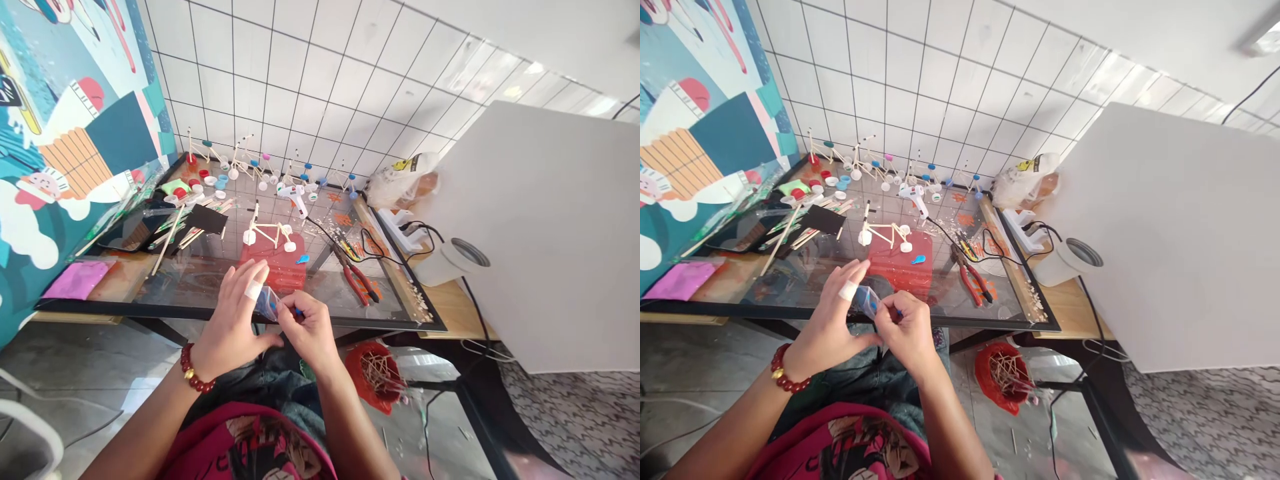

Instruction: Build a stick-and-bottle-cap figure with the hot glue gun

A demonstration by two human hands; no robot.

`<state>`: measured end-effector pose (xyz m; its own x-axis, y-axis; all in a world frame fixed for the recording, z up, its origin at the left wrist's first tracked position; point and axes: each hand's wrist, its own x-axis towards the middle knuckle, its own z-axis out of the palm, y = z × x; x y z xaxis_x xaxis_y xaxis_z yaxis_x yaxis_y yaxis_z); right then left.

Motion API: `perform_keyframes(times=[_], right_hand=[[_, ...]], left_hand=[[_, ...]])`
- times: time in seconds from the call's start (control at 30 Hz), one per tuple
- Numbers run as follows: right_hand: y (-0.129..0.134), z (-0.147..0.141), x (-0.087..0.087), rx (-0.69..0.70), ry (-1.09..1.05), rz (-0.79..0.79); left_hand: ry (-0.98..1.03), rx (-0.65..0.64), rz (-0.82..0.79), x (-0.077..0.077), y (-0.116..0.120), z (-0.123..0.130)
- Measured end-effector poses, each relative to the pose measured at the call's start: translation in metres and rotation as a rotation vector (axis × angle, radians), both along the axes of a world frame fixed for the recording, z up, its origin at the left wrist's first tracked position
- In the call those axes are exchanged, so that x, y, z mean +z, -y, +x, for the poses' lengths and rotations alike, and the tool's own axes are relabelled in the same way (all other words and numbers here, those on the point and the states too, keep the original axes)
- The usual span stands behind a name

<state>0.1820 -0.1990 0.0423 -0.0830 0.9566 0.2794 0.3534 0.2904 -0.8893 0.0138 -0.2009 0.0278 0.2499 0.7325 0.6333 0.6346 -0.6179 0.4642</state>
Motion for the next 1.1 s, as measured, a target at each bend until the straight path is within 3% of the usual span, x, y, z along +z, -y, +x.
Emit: perform_keyframes(times=[0.17,0.23,0.33,0.43,0.53,0.7,0.8,0.97,1.1], right_hand=[[0.000,0.003,-0.003,-0.077,0.051,0.035],[-0.001,0.007,-0.005,-0.093,-0.024,-0.004],[0.000,0.015,-0.003,0.050,-0.215,-0.113],[0.004,0.016,0.001,0.191,-0.261,-0.155],[0.007,0.011,0.000,0.093,-0.160,-0.062],[0.005,0.009,-0.006,-0.118,0.112,0.225],[-0.001,0.012,-0.006,-0.059,0.099,0.351],[-0.007,0.016,-0.004,0.117,0.064,0.278],[-0.005,0.018,-0.005,0.048,0.194,0.285]], left_hand=[[0.127,0.048,0.040,-0.010,-0.007,-0.001],[0.158,0.071,0.056,-0.011,-0.008,-0.002],[0.151,0.104,0.047,-0.013,-0.008,-0.003],[0.145,0.122,-0.032,-0.016,-0.008,-0.002],[0.149,0.129,-0.138,-0.021,-0.008,0.001],[0.197,0.091,-0.222,-0.022,-0.007,0.005],[0.232,0.045,-0.257,-0.017,-0.005,0.008],[0.259,0.028,-0.266,-0.015,-0.005,0.012],[0.212,0.055,-0.173,-0.020,-0.007,0.012]])
